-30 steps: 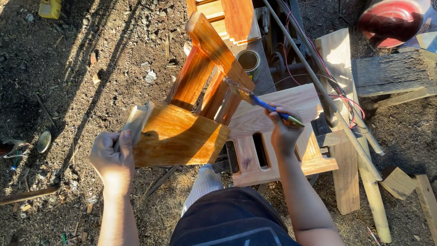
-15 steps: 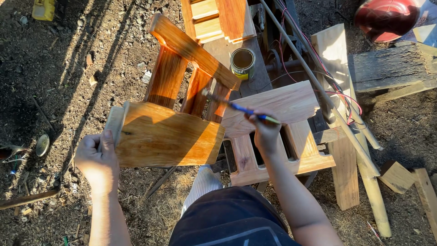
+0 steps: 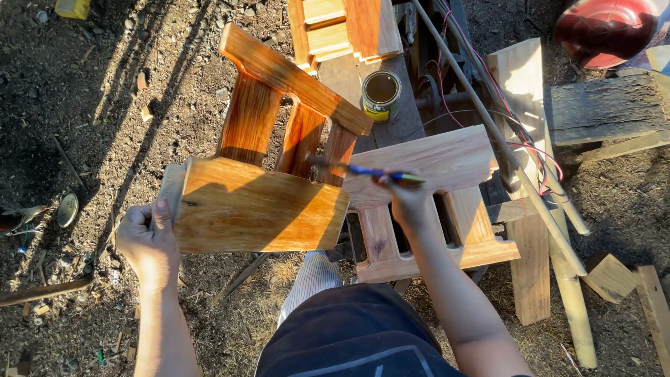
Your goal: Applying wood stain or varnish to a wooden furniture component using a paintbrush.
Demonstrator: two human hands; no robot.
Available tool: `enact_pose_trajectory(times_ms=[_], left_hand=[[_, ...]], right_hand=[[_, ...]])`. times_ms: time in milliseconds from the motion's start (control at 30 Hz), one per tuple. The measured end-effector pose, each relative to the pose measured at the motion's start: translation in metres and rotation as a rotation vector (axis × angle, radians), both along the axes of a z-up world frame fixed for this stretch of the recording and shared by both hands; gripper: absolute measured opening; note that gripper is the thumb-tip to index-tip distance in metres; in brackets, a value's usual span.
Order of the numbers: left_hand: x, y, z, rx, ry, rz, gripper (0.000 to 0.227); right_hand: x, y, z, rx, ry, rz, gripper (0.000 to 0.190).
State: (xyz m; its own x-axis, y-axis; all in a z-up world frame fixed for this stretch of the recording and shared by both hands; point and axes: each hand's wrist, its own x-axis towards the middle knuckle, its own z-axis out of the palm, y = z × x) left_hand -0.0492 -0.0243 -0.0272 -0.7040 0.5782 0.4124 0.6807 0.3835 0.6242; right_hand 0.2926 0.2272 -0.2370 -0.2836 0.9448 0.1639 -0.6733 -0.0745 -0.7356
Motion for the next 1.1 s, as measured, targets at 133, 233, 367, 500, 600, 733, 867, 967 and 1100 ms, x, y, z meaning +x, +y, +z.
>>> enact_pose_trajectory(times_ms=[133, 233, 367, 500, 600, 733, 867, 967, 1100], left_hand=[[-0.01, -0.009, -0.01, 0.006, -0.005, -0.04, 0.045], [-0.011, -0.01, -0.013, 0.067, -0.023, -0.056, 0.044], [-0.012, -0.014, -0.019, 0.057, -0.029, -0.047, 0.048], [-0.014, -0.015, -0.024, 0.054, -0.047, -0.031, 0.051], [-0.004, -0.009, -0.017, 0.127, 0.042, -0.114, 0.048], [0.01, -0.005, -0.007, 0.095, 0.085, -0.129, 0.049], [0.03, 0.001, 0.005, 0.152, 0.12, -0.218, 0.044], [0.033, -0.001, 0.003, 0.129, 0.185, -0.246, 0.044], [0.048, 0.001, 0.016, 0.127, 0.137, -0.274, 0.042]], right_hand=[[-0.018, 0.015, 0.027, 0.037, 0.003, -0.132, 0.018], [-0.024, -0.008, 0.024, -0.039, -0.25, -0.067, 0.011], [-0.017, -0.026, 0.045, 0.252, -0.229, 0.067, 0.015], [-0.006, -0.004, 0.087, 0.126, -0.258, 0.138, 0.017], [-0.02, 0.007, 0.119, 0.42, -0.345, 0.105, 0.016], [-0.019, 0.032, 0.137, 0.461, -0.376, 0.069, 0.018], [-0.015, 0.023, 0.175, 0.364, -0.323, 0.132, 0.018], [-0.019, 0.028, 0.184, 0.473, -0.424, 0.131, 0.014], [-0.008, 0.041, 0.188, 0.489, -0.504, 0.023, 0.014]])
